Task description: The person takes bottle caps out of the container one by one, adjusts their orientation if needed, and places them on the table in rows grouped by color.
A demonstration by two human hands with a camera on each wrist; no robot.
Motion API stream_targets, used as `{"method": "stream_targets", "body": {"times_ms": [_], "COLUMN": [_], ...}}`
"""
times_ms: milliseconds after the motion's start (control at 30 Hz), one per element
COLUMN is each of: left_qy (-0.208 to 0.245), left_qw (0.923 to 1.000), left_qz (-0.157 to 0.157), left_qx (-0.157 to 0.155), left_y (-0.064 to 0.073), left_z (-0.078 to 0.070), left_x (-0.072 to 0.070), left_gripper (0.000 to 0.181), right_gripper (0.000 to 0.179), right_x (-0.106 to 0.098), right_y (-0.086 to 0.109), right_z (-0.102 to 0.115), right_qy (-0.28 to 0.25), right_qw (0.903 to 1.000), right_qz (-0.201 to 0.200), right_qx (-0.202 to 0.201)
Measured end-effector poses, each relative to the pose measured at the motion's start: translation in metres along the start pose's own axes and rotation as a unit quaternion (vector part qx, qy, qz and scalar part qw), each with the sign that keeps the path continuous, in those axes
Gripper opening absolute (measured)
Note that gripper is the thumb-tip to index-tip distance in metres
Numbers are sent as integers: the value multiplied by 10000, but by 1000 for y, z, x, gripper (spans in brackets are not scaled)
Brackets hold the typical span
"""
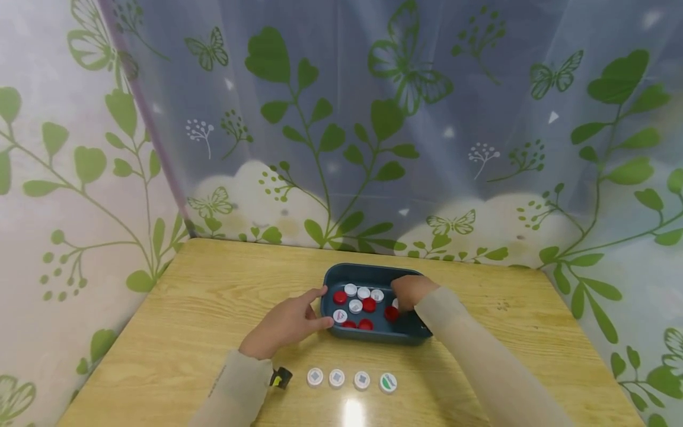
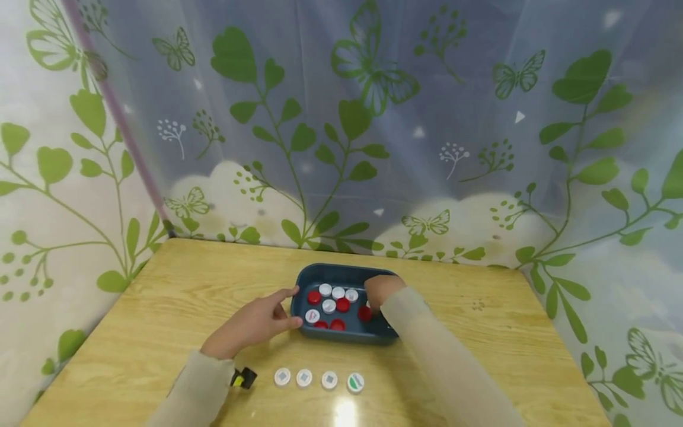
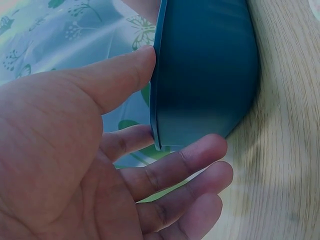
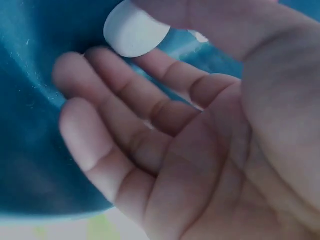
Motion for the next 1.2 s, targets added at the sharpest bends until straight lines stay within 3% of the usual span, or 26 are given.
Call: {"method": "stream_targets", "body": {"times_ms": [200, 333, 433, 533, 633, 733, 833, 933, 1033, 1200], "left_qy": [77, 72, 62, 113, 137, 132, 103, 71, 37, 21], "left_qw": [10000, 9999, 9999, 9999, 9999, 9999, 9999, 10000, 10000, 10000], "left_qz": [36, 69, 79, 90, 98, 102, 91, 69, 23, -6], "left_qx": [34, 72, 48, 21, 29, 32, 16, -3, -21, -21], "left_y": [-2, -3, -4, -5, -5, -5, -5, -5, -5, -5], "left_z": [1, 1, 2, 4, 4, 4, 3, 3, 3, 1], "left_x": [1, 5, 6, 6, 5, 5, 5, 4, 4, 4], "left_gripper": [77, 78, 78, 77, 77, 77, 77, 78, 78, 77], "right_gripper": [13, 13, 27, 27, 20, 21, 22, 22, 16, 22], "right_x": [5, 7, 1, -9, -14, -10, 4, 24, 45, 79], "right_y": [1, -2, -1, 7, 26, 54, 86, 114, 133, 148], "right_z": [13, 13, 13, 15, 20, 30, 37, 37, 28, 5], "right_qy": [245, 255, 25, -298, -588, -817, -1033, -1196, -1309, -1531], "right_qw": [9986, 9987, 9979, 9922, 9789, 9557, 9270, 9120, 9143, 9339], "right_qz": [-380, -336, -406, -765, -1332, -1995, -2568, -2832, -2847, -2528], "right_qx": [-291, -298, -509, -935, -1437, -2004, -2531, -2717, -2566, -2013]}}
Point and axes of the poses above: each hand's wrist, its own y-axis away from the middle knuckle, its own x-axis out of the palm, z = x × y, the point moved 2 cm from there along -y, towards the middle knuckle, and after that the axes turned 10 degrees about -y, right-handed, at the moved point
